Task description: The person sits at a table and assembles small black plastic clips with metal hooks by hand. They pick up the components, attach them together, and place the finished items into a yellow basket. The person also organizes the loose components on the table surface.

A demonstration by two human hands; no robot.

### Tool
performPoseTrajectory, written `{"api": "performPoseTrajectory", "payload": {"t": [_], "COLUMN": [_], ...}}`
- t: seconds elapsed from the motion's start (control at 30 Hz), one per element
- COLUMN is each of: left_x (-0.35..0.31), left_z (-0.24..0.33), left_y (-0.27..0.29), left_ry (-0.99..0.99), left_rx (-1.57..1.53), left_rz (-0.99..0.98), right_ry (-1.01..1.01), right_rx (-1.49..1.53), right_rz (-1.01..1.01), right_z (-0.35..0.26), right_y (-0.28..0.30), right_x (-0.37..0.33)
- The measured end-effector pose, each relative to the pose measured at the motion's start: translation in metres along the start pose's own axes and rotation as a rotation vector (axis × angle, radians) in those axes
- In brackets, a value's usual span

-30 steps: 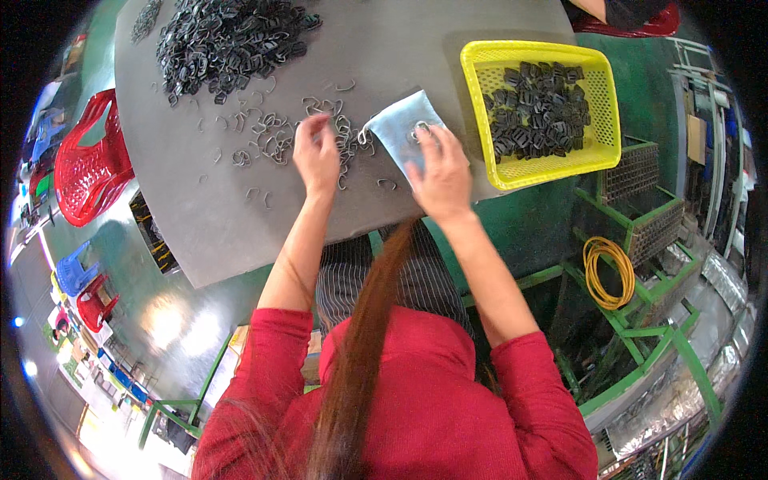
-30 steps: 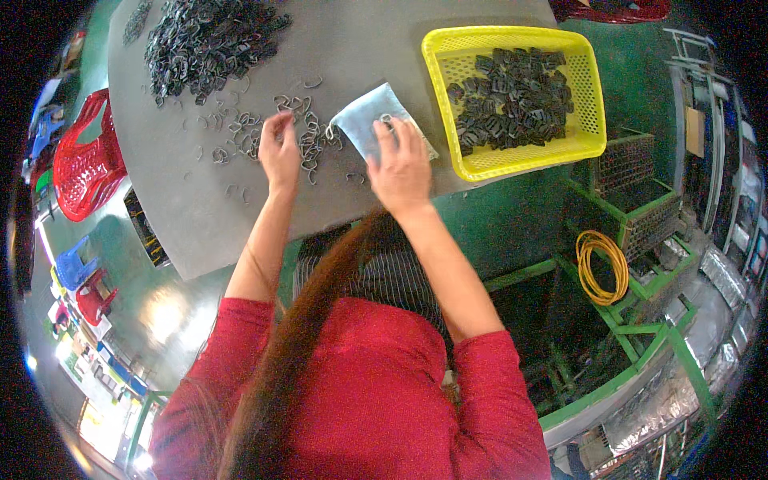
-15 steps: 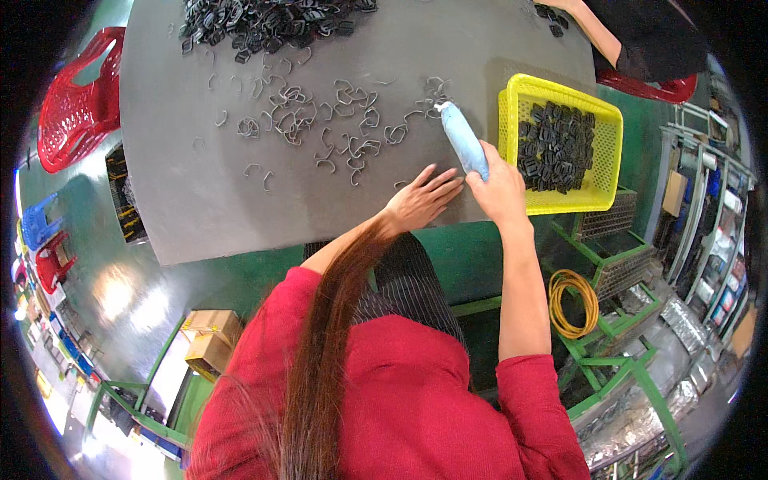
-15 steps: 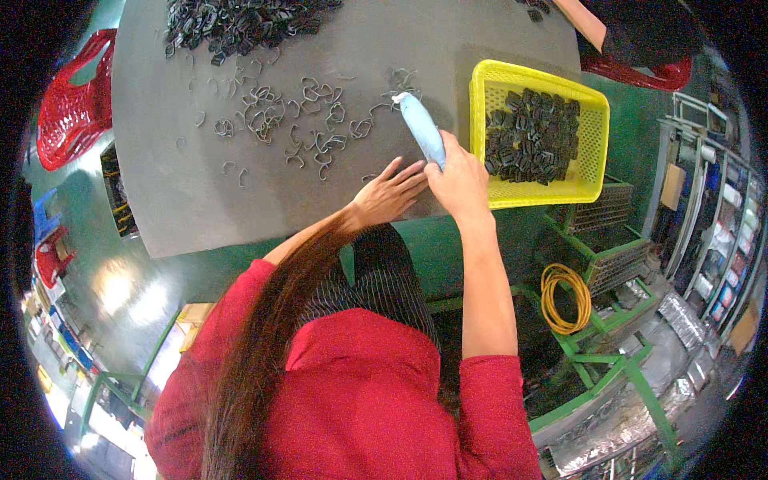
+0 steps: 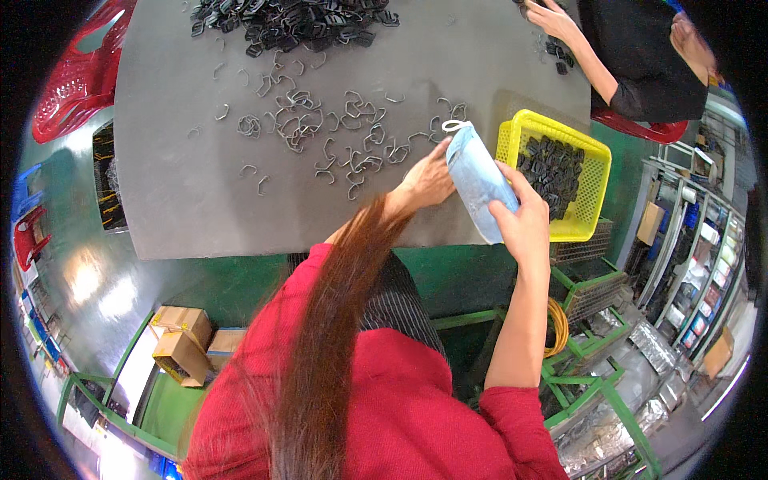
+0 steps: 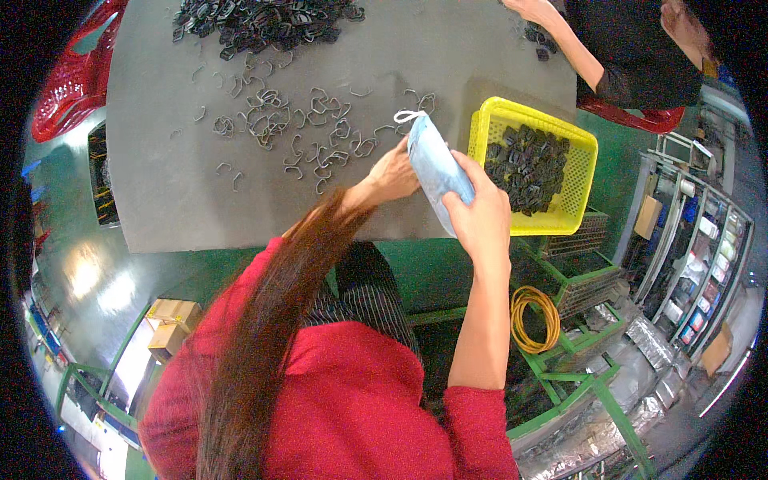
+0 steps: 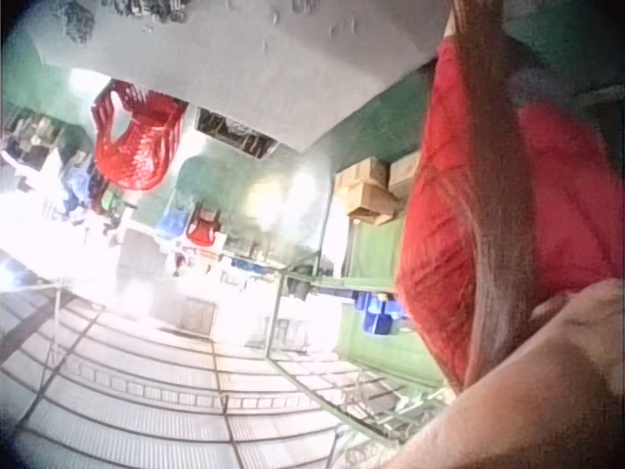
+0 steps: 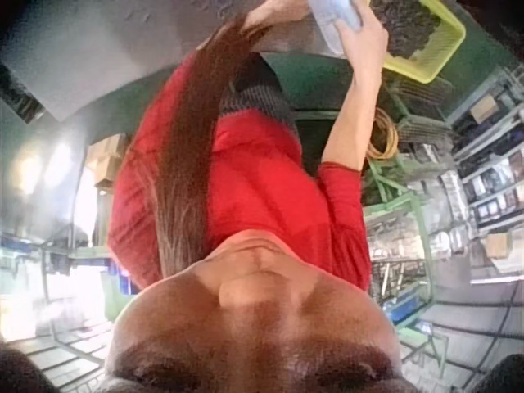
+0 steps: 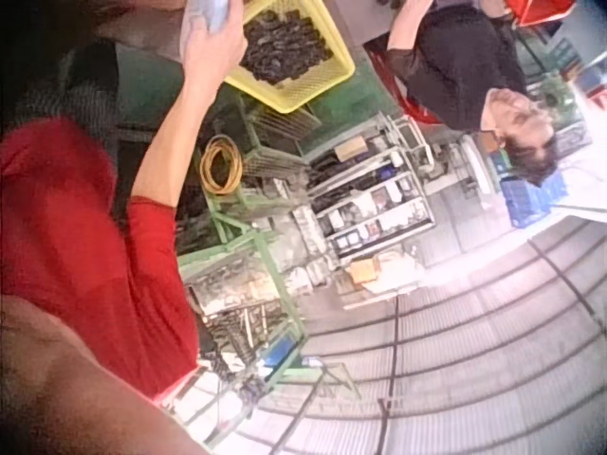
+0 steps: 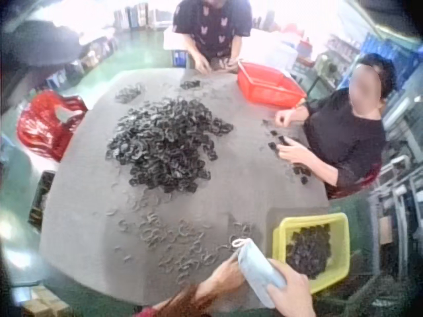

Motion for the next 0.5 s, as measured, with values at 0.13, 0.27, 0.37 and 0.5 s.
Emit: {"api": "performPoseTrajectory", "payload": {"t": [0.13, 0.27, 0.37, 0.5], "left_x": [0.032, 0.034, -0.009, -0.109], "left_z": [-0.041, -0.101, -0.146, -0.203], "left_y": [0.001, 0.008, 0.035, 0.075], "left_ry": [0.181, 0.450, 0.664, 0.828], "left_rx": [0.077, 0.155, 0.277, 0.449], "left_rz": [0.118, 0.154, 0.198, 0.162], "right_ry": [-0.076, -0.085, -0.074, -0.225], "right_rx": [0.116, 0.226, 0.383, 0.580], "right_rz": [0.041, 0.044, 0.053, -0.005], "right_z": [-0.001, 0.002, 0.019, 0.045], "right_y": [0.018, 0.018, -0.002, -0.056], "right_x": [-0.009, -0.013, -0.023, -0.041]}}
Point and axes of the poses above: each hand's wrist, its own x-axis towards the middle knuckle, its own y-axis out of the back of the hand, z = x × y, the point moved 6 cm from there along x, towards the middle knuckle, and after that the axes turned 14 degrees about z, right-handed, at the moved point
